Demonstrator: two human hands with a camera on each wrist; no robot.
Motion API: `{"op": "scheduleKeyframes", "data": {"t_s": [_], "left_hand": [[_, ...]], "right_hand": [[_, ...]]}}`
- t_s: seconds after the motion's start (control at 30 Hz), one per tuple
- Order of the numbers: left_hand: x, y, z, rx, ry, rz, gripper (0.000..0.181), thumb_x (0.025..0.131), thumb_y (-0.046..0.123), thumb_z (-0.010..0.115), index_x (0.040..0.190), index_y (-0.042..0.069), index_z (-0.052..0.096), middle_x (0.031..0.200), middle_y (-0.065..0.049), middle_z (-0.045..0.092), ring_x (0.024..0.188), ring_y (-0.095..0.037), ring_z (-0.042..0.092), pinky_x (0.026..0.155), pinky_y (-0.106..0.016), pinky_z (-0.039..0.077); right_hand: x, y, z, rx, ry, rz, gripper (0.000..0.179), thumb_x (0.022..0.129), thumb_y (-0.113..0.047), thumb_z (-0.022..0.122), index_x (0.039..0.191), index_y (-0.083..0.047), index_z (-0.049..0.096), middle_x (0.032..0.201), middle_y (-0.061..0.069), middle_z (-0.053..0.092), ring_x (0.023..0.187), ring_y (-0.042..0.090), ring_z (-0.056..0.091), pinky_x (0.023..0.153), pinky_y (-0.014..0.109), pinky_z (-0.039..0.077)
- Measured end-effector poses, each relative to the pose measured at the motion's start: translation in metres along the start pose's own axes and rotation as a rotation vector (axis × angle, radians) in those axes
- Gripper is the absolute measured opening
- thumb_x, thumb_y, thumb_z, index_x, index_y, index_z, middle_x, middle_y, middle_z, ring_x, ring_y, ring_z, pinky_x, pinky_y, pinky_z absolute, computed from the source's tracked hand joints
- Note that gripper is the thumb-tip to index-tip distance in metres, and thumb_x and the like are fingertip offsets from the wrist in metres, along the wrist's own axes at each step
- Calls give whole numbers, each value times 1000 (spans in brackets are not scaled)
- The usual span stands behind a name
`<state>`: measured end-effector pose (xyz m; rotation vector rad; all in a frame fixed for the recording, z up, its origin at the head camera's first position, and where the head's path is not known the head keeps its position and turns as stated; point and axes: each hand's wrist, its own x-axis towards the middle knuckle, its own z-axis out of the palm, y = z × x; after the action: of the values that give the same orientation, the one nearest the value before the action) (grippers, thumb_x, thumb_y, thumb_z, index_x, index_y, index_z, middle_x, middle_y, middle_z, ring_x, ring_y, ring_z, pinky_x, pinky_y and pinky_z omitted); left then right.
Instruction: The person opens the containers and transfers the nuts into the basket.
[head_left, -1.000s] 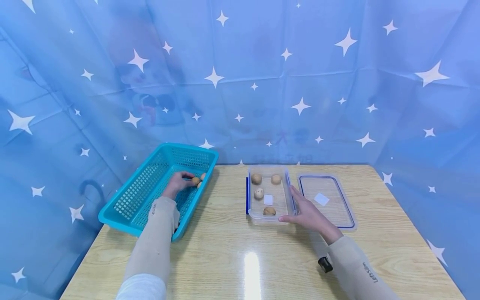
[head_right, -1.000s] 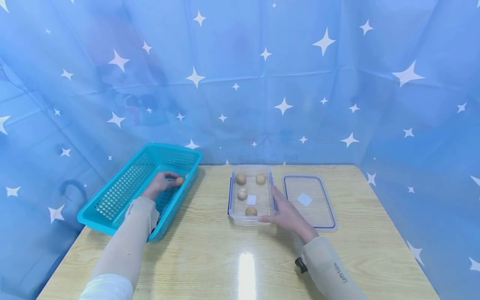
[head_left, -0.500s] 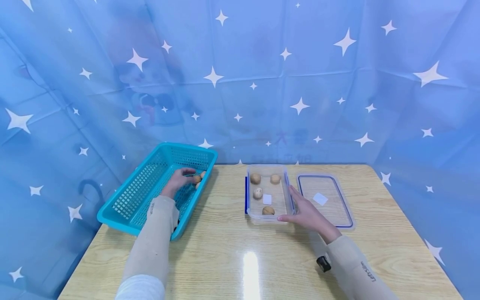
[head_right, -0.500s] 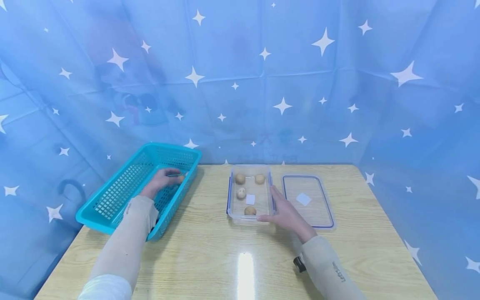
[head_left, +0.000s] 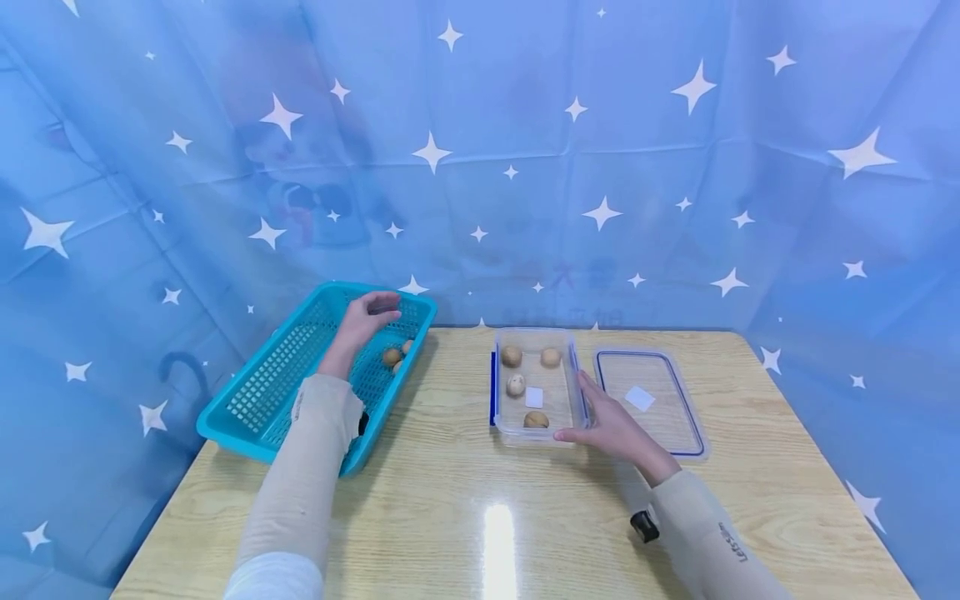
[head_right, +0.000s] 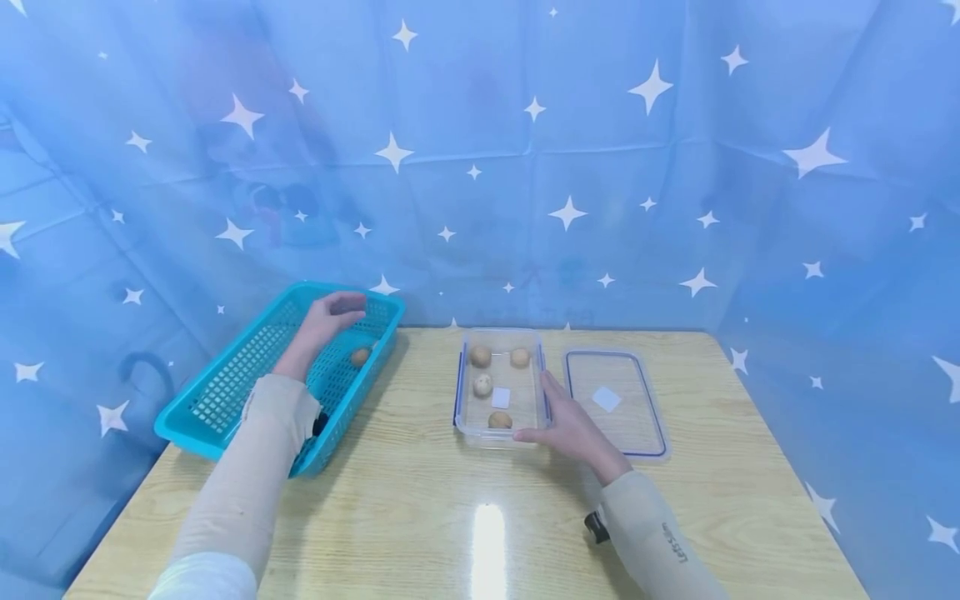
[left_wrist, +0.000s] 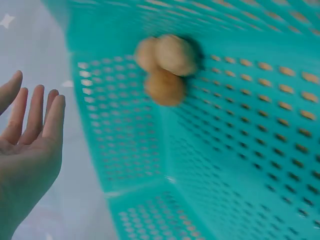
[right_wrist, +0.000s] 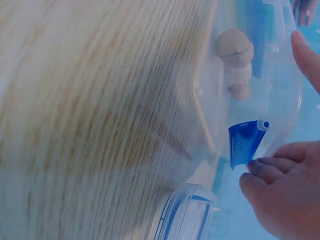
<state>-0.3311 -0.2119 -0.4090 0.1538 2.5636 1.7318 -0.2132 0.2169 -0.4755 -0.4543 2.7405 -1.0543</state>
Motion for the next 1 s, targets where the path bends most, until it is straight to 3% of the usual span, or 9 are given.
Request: {"op": "scheduleKeyframes", "data": {"t_s": [0.27, 0.5, 0.7, 1.0], "left_hand": [[-6, 46, 10, 43, 13, 25, 44, 100, 19, 62, 141, 8, 53, 149, -15, 51, 139, -33, 48, 116, -53, 39], [-11, 76, 20, 83, 2, 46, 44, 99, 24, 64, 140, 11, 55, 147, -13, 53, 138, -30, 49, 116, -52, 39], [-18, 94, 32, 59, -2, 57, 44, 98, 24, 66, 139, 12, 57, 146, -11, 55, 137, -29, 50, 115, -50, 40], [-22, 111, 59, 14, -27, 70, 42, 97, 21, 66, 138, 11, 57, 146, -11, 54, 137, -28, 50, 117, -49, 40]], "right_hand": [[-1, 0, -2, 0, -7, 0, 112, 85, -43, 77, 158, 5, 6, 165, 27, 5, 149, 50, 15, 119, 65, 22], [-1, 1, -1, -4, -6, -4, 113, 85, -44, 77, 158, 4, 6, 165, 28, 5, 149, 50, 15, 120, 64, 21], [-1, 0, 0, -5, -7, -10, 113, 85, -45, 77, 158, 5, 7, 165, 28, 5, 149, 51, 16, 119, 64, 22], [-2, -1, -1, 7, -12, -6, 111, 86, -45, 76, 158, 4, 7, 165, 27, 4, 150, 50, 14, 119, 66, 23]]}}
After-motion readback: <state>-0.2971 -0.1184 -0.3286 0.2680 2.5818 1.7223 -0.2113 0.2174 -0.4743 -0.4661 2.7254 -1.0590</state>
